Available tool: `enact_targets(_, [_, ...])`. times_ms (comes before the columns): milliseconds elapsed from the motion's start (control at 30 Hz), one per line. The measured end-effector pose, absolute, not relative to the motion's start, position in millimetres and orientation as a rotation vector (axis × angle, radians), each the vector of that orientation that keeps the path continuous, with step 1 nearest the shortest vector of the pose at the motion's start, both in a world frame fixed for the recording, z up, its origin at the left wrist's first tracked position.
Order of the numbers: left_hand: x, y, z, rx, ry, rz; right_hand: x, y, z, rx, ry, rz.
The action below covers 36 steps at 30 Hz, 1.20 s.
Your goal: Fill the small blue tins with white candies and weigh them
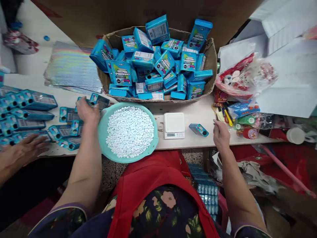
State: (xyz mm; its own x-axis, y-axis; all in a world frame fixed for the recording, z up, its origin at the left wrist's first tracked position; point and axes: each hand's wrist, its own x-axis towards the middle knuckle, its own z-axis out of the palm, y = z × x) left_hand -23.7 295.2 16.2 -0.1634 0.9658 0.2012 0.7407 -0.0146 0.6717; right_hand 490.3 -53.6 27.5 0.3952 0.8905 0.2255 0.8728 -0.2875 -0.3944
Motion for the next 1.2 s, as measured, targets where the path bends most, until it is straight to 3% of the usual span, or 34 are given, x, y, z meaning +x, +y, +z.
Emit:
enact_targets(133, [7.6,231.2,24.8,2.118,1.757,1.025,500.0,-39.0,32.3,-2.095,-2.114,0.086])
enact_targets(267, [65.3,180.3,20.6,2.262,1.121,0.546,503.1,-16.7,35.2,-1.740,-2.652,0.462])
enact_targets(400, [94.1,171.6,13.4,2.361,1.003,0.199,505.6,-10.8,29.8,-1.647,-2.747,0.590])
enact_targets(533, [77.7,169.1,6.3,2.480,1.054,0.041,512.4,-31.7,17.6,-1.812,-2.481,0.619])
enact_targets(733, [43.6,160.7,-9.2,2.248,1.524,0.241,463.4,-60.5,32.9,-2.187,-1.337,0.386])
enact_targets(867, [44.5,164.5,-8.4,1.629,1.662,0.556,374.7,-38.0,71.2,-2.035,-0.903,0.430])
enact_targets(1067, [48.4,165.5,28.5,0.612,1.315,0.791,265.6,19.7,97.2,-1.780,-1.016,0.787])
enact_targets(1200, [52.1,161.6,68.8,0.336,1.054,0.841,235.4,46.1,98.9,-1.705,-1.317,0.764])
